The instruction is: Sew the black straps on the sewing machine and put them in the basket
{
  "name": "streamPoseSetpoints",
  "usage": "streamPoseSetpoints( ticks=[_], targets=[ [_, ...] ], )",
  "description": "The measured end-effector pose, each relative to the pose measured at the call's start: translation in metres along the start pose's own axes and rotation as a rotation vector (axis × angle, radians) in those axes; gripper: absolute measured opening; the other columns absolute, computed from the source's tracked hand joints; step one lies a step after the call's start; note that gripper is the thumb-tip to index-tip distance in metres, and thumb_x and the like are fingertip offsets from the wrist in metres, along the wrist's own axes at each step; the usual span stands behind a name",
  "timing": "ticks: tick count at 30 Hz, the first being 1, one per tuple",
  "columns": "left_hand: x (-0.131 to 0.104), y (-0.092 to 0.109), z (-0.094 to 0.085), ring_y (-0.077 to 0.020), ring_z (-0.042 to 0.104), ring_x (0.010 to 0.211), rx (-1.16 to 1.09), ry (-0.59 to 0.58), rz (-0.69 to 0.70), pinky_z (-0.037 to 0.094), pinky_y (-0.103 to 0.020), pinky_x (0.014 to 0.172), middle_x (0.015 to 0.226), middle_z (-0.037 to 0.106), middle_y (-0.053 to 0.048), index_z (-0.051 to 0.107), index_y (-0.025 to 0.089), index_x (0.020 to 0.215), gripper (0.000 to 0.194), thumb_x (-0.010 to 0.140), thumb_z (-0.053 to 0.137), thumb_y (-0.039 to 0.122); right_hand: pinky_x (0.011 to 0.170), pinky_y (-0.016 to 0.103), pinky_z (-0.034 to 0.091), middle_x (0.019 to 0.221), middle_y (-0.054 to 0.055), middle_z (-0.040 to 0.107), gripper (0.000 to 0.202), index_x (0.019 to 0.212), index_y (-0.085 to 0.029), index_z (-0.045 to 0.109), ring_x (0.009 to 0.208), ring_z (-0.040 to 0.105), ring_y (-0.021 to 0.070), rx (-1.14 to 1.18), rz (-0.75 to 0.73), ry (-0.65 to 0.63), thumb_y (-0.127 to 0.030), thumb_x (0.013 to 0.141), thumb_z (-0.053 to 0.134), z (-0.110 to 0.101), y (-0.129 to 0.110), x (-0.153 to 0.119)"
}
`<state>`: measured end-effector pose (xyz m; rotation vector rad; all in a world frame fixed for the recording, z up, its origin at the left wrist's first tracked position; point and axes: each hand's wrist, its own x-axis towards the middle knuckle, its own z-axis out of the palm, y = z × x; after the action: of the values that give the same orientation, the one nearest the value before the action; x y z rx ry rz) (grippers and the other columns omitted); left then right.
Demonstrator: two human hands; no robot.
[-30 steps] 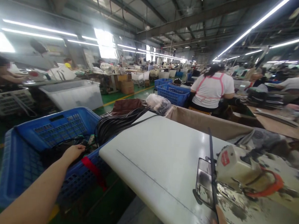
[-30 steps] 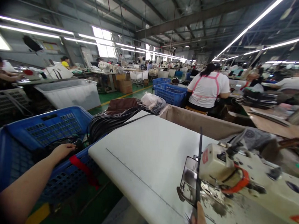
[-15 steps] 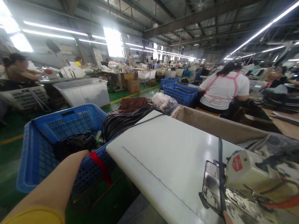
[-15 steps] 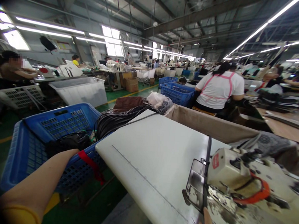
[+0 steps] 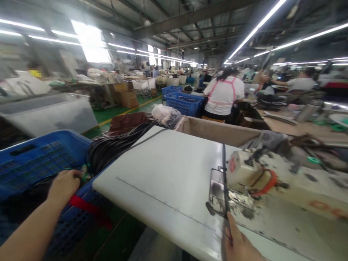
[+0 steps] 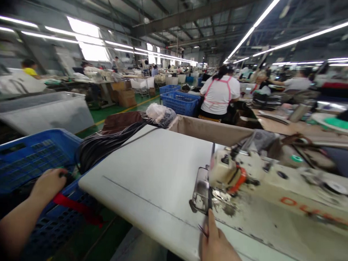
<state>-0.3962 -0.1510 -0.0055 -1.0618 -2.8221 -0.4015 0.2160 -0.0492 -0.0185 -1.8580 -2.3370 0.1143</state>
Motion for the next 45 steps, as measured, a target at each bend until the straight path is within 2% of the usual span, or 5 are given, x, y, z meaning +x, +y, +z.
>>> streamPoseSetpoints(
  ticks=[7,14,19,32,45],
  targets=[
    [-0.02,0.121,0.044,-0.03,0.061,0.122,-0.257,0.093,0.528,0.045,-0.049,0.119,0.119,0.069,-0.007,0.06,0.028,0.106,0.027,0.086,0.042,0.033,0.068,0.029,0.056,0.102,0.01,0.079,0.058,0.155,-0.018,0.049,0.083,0.077,0.0225,-0.118,0.112,-0.088,-0.013,0.097,0.049,-0.013,-0.021,-0.004],
    [-0.142,0.293,0.075,-0.0257,0.063,0.13,-0.51,-0.12,1.034,0.048,-0.044,0.118,0.135,0.07,-0.01,0.069,0.021,0.124,0.039,0.098,0.04,0.026,0.07,0.028,0.055,0.099,0.009,0.078,0.061,0.154,-0.019,0.05,0.082,0.076,0.0222,-0.074,0.13,-0.085,-0.012,0.093,0.051,-0.017,-0.022,-0.008],
    [-0.223,0.366,0.079,-0.0283,0.045,0.151,-0.495,-0.199,1.32,0.04,-0.052,0.124,0.153,0.06,-0.01,0.057,0.021,0.145,0.046,0.1,0.049,0.025,0.072,0.028,0.056,0.104,0.01,0.078,0.067,0.157,-0.019,0.045,0.086,0.077,0.0236,-0.046,0.131,-0.104,-0.01,0.091,0.053,-0.019,-0.022,-0.009],
    [-0.26,0.38,0.076,-0.026,0.05,0.147,-0.5,-0.1,1.339,0.039,-0.049,0.124,0.153,0.06,-0.009,0.055,0.021,0.15,0.047,0.106,0.046,0.035,0.07,0.027,0.053,0.083,0.004,0.078,0.039,0.105,-0.02,0.074,0.071,0.07,0.0203,0.788,0.293,0.182,-0.05,0.099,0.051,-0.015,0.007,-0.013],
    [-0.263,0.383,0.066,-0.0287,0.043,0.152,-0.407,-0.059,1.36,0.03,-0.045,0.127,0.158,0.053,-0.014,0.053,0.012,0.15,0.063,0.106,0.039,0.056,0.067,0.027,0.051,0.076,0.003,0.072,0.046,0.091,-0.019,0.074,0.067,0.063,0.0193,0.814,0.33,0.134,-0.062,0.091,0.055,-0.013,0.013,-0.01]
  ],
)
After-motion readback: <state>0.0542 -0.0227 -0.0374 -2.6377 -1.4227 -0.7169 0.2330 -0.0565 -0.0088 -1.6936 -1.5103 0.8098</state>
